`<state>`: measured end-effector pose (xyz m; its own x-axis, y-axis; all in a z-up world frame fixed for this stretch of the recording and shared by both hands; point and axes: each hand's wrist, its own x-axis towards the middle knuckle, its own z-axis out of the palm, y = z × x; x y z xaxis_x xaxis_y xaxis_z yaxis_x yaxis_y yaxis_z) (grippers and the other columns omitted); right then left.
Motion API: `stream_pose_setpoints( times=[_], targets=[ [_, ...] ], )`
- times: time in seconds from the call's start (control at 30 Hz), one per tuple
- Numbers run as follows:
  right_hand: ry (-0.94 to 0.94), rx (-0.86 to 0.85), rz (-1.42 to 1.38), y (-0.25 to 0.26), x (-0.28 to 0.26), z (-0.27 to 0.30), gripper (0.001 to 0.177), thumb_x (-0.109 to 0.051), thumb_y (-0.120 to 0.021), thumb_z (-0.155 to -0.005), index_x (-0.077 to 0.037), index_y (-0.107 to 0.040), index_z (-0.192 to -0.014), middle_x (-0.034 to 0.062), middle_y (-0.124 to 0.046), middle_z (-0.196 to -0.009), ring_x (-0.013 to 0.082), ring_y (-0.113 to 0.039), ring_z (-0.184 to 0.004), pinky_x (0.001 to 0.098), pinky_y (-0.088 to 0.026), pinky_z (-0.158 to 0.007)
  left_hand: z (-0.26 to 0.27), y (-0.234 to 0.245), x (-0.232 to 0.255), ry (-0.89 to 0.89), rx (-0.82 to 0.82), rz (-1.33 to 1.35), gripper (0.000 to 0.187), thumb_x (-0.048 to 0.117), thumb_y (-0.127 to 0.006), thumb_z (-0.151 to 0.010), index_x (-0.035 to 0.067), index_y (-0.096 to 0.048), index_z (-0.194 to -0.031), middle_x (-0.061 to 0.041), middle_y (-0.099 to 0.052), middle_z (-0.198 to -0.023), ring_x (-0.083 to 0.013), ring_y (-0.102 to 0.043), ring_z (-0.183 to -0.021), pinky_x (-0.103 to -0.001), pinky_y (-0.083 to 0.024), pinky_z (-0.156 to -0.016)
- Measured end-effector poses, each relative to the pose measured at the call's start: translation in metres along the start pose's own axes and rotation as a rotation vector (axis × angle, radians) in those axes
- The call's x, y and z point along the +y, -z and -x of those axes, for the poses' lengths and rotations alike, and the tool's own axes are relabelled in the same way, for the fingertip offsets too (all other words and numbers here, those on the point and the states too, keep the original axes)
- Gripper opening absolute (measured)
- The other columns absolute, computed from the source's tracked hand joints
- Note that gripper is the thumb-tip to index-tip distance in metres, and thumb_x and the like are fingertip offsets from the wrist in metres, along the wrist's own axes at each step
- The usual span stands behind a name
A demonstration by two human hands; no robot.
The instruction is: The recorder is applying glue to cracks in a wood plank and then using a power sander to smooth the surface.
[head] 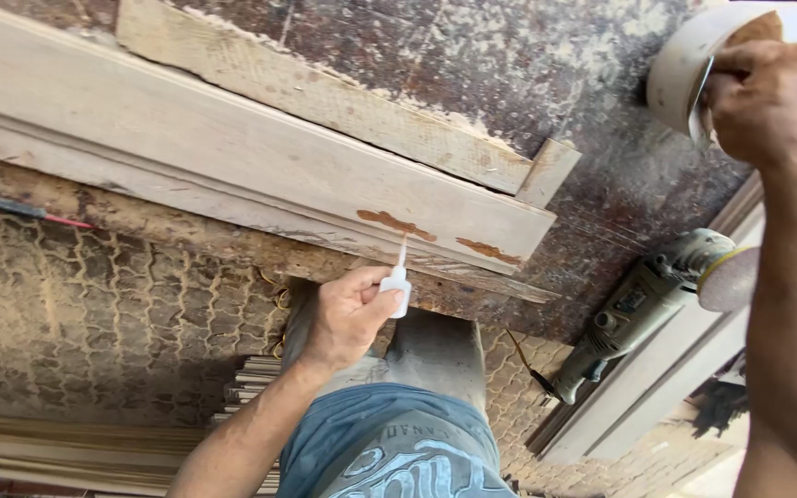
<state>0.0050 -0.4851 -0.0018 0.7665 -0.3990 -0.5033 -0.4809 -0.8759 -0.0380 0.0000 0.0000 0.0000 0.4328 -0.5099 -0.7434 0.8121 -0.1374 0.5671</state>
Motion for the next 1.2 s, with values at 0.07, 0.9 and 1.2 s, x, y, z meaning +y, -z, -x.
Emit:
stream_pose_setpoints(
  times=[0.07, 0.9, 1.2],
  targets=[
    [0.077, 0.166, -0.017, -0.02, 0.037, -0.003, 0.021, -0.007, -0.063, -0.101, 0.001, -0.079, -0.113, 0.0232, -0.075, -0.096, 0.031, -0.072, -0.075, 0.0393, -0.058, -0.071, 0.01, 0.003, 0.0, -0.01, 0.036, -0.054, 0.032, 0.004, -0.07, -0.095, -0.009, -0.068, -0.123, -0.008, -0.075, -0.099, -0.0099, -0.07, -0.087, -0.024, -0.058, -0.075],
    [0.137, 0.484, 0.257, 0.015, 0.054, 0.022, 0.031, -0.014, -0.067, -0.114, -0.009, -0.067, -0.084, 0.0023, -0.061, -0.075, 0.0115, -0.055, -0.067, 0.0282, -0.048, -0.058, 0.027, 0.027, 0.017, -0.356, 0.018, -0.08, 0.038, -0.003, -0.067, -0.095, -0.008, -0.061, -0.131, -0.019, -0.075, -0.112, -0.0217, -0.075, -0.102, -0.034, -0.065, -0.089],
    [0.204, 0.104, -0.347, -0.092, -0.135, 0.175, 0.011, -0.016, -0.071, -0.098, -0.016, -0.077, -0.107, 0.0043, -0.074, -0.085, 0.0164, -0.07, -0.072, 0.0312, -0.06, -0.057, -0.006, 0.034, 0.071, -0.516, 0.116, -0.083, 0.036, 0.0, -0.065, -0.101, -0.006, -0.06, -0.137, -0.019, -0.072, -0.118, -0.0195, -0.073, -0.106, -0.031, -0.062, -0.094]
  ],
)
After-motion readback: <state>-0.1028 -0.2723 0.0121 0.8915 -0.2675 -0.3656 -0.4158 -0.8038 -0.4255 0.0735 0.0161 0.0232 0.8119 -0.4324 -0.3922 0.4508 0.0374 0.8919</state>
